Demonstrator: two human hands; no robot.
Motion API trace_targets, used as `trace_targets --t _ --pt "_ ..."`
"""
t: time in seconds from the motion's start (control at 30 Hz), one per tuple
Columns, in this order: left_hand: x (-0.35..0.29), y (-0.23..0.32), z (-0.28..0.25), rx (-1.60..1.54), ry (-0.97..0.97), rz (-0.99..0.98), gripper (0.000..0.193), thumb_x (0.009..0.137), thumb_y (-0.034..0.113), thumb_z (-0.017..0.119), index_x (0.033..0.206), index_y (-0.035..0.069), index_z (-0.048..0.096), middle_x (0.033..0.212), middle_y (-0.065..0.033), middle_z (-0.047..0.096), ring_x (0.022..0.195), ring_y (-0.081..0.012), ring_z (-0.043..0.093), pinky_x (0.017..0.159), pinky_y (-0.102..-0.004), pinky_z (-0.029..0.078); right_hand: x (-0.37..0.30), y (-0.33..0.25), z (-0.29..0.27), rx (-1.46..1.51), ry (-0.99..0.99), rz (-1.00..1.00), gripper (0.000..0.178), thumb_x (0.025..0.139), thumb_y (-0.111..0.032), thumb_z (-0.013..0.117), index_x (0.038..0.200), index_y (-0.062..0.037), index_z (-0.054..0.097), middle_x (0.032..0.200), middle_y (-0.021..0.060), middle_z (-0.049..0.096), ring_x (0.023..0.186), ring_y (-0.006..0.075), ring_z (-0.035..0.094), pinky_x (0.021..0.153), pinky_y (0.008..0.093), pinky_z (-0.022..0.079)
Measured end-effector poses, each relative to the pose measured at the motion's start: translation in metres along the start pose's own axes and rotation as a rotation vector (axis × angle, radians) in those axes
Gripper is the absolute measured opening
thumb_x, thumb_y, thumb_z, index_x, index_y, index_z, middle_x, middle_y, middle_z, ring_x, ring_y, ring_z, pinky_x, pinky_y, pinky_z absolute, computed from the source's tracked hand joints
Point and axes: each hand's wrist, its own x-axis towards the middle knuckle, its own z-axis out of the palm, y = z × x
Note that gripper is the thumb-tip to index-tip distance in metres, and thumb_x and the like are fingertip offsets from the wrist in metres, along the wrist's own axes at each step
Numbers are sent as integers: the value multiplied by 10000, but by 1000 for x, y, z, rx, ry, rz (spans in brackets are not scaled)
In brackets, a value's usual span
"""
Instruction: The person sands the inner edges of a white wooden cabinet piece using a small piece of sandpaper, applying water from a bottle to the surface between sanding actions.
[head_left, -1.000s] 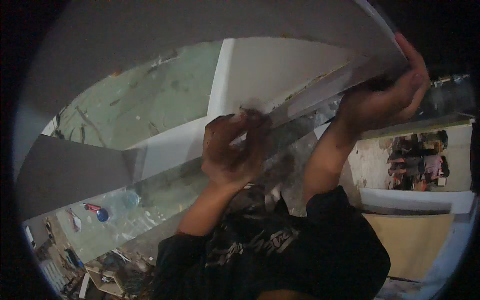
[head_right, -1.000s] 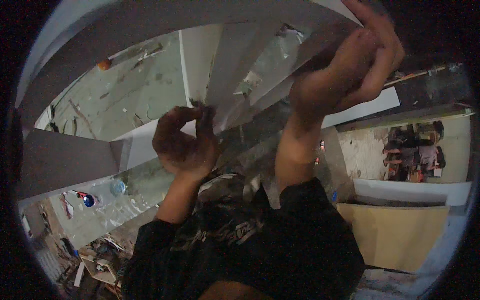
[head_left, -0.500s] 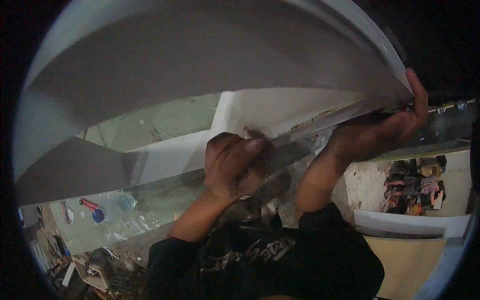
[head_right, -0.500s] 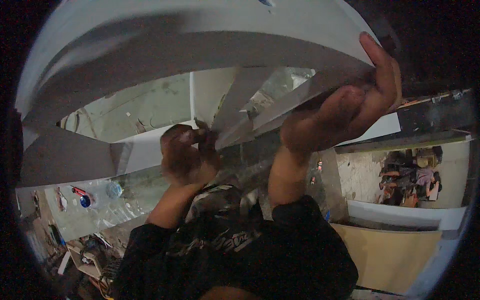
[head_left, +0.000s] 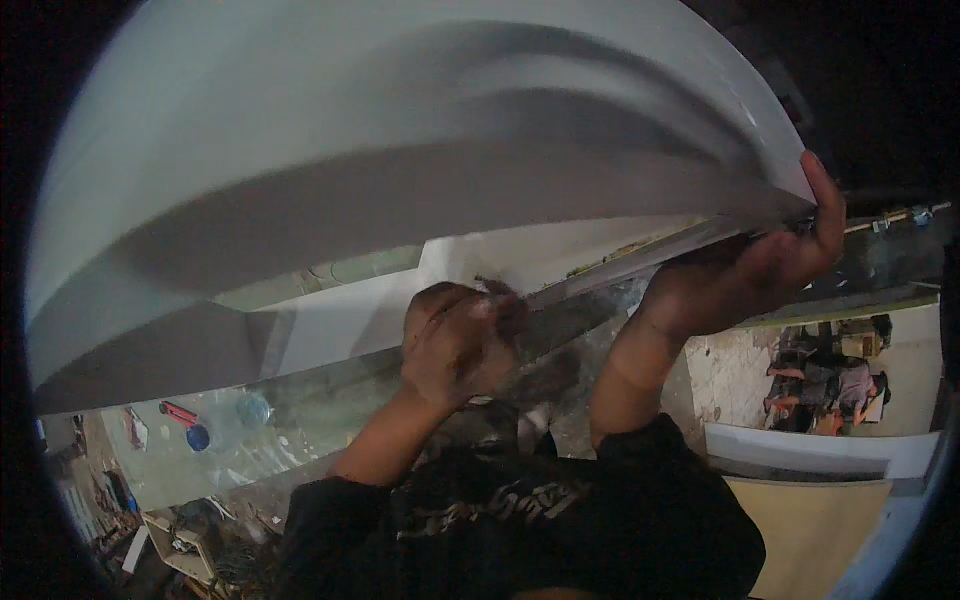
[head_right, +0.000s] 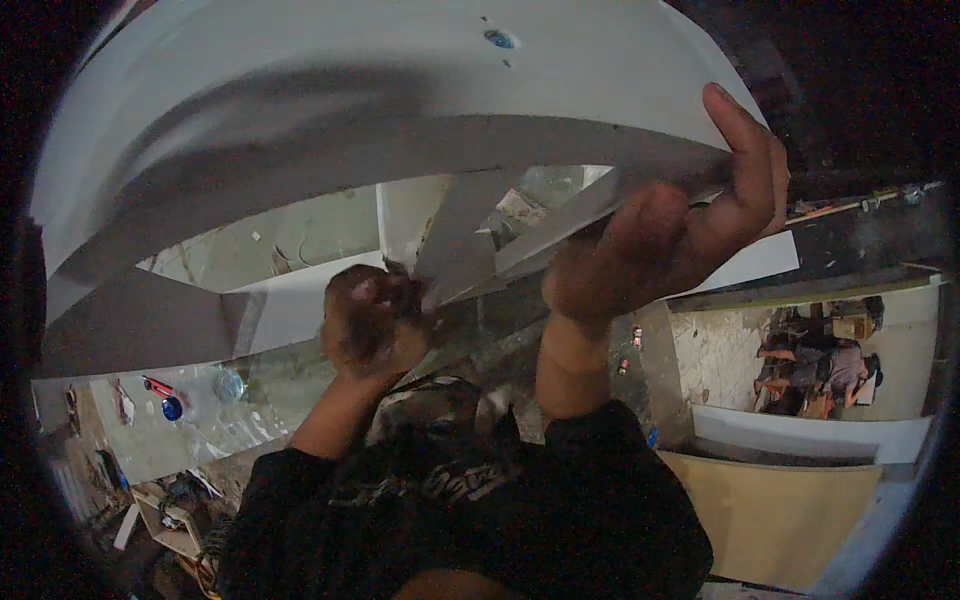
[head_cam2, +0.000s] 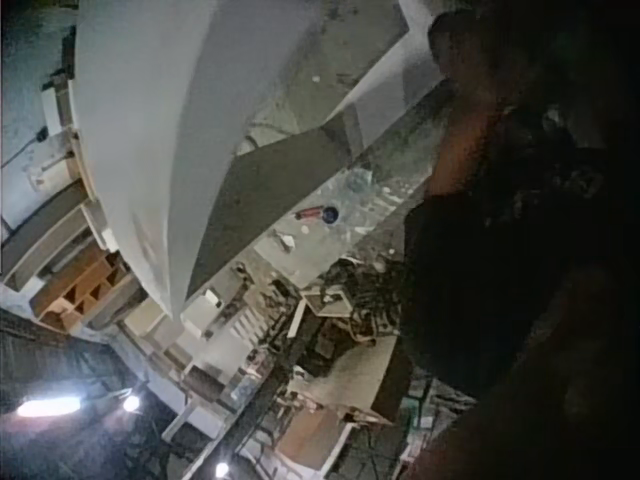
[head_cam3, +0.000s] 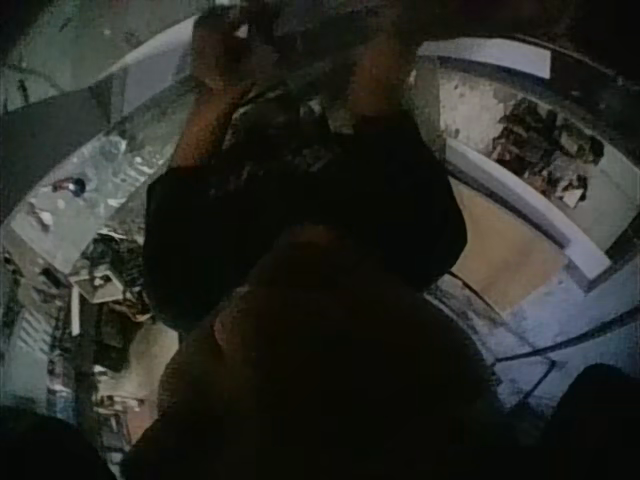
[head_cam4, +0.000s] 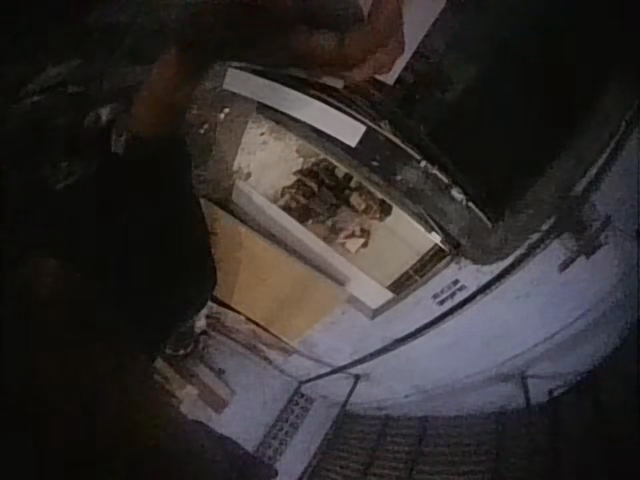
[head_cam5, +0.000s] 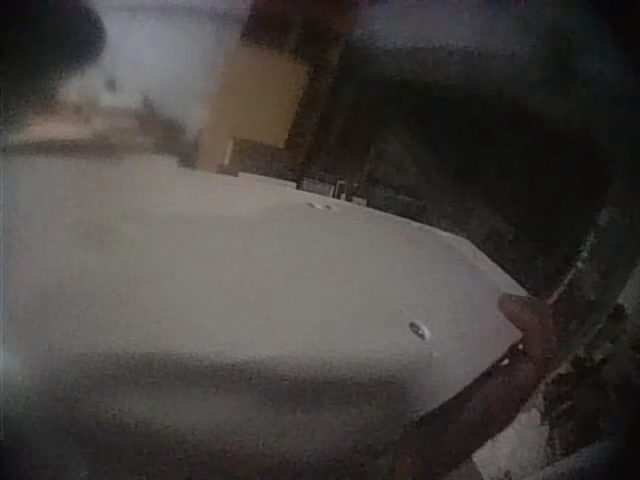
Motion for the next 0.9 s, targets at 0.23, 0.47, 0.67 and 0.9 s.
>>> trace_targets --t 0.23,0.47,0.67,0.9 --pt "22 13 7 144 -2 165 575 763 -132 669 1268 73 487 972 -153 640 869 -244 641 694 -356 561 1 4 -7 20 -7 -66 638 989 -573 397 1243 5 493 1207 136 477 1092 259 492 939 410 411" --pt "3 8 6 79 58 79 635 720 -126 699 1287 55 478 954 -131 665 806 -240 619 738 -380 529 0 -6 -16 8 5 -33 640 947 -555 488 1248 10 502 1198 132 471 1140 264 462 1002 432 366" --pt "11 21 5 122 82 30 648 727 -142 705 1302 35 465 878 -110 657 803 -208 607 766 -368 526 -6 -6 -20 23 -16 -61 541 952 -475 493 1236 -15 504 1258 124 472 1175 235 465 1026 426 359" --pt "47 39 4 111 -26 105 548 715 -107 752 1199 -23 509 854 -91 668 805 -194 656 819 -341 524 0 -13 -40 -186 -124 -108 533 958 -438 446 1270 -10 504 1289 142 460 1216 253 422 1066 427 301"
